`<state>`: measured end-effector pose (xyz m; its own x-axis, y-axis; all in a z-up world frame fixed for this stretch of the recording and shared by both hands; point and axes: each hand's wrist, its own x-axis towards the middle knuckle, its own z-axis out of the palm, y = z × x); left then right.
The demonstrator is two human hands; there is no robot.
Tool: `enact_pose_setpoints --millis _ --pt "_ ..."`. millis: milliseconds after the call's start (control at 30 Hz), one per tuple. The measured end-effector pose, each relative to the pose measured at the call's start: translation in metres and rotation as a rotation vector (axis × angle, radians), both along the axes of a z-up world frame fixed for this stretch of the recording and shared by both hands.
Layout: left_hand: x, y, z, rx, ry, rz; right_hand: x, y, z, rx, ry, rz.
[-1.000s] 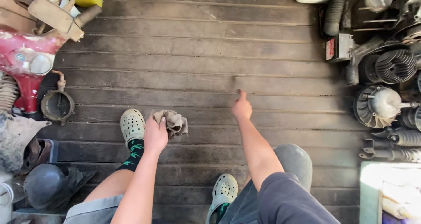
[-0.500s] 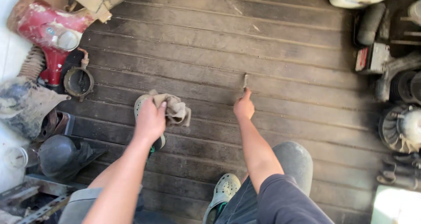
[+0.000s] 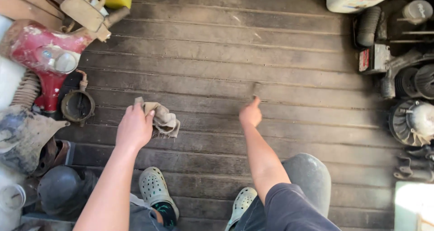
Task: The person wipes a wooden floor with a cloth and then uses a metal scraper to remove debris from the gaps between floorboards. The person moves across the floor, alternating between wiping and scraping motions.
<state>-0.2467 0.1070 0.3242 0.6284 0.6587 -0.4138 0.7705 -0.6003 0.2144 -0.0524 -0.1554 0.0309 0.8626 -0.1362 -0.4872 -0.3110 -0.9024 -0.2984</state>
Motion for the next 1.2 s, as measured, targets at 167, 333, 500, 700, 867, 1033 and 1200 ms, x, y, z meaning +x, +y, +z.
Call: enact_pose_setpoints --millis 167,333,500,700,867,1033,1200 --pt "0.025 0.023 -0.050 0.068 0.073 -0.174 -0.044 0.080 0.005 0.160 0.026 0.218" --pt "0.037 0.038 -0.065 -0.051 0.078 -0.264 -0.046 0.050 0.022 0.022 -0.057 0.281" --pt "0.043 0.058 -0.048 -0.129 0.041 -0.271 -0.059 0.109 0.019 0.016 -0.178 0.125" --pt "0.024 0.093 -0.052 -0.207 0.040 -0.189 -0.064 0.102 -0.003 -0.019 -0.120 0.019" --pt "0.020 0.112 -0.064 -0.206 0.051 -0.146 -0.025 0.023 -0.027 -0.088 -0.231 -0.001" --pt "0.035 0.098 -0.072 -0.234 0.077 -0.175 -0.054 0.070 0.004 -0.003 -0.162 0.085" --pt "0.046 0.088 -0.061 -0.254 0.080 -0.175 -0.062 0.090 0.005 0.062 -0.143 0.204"
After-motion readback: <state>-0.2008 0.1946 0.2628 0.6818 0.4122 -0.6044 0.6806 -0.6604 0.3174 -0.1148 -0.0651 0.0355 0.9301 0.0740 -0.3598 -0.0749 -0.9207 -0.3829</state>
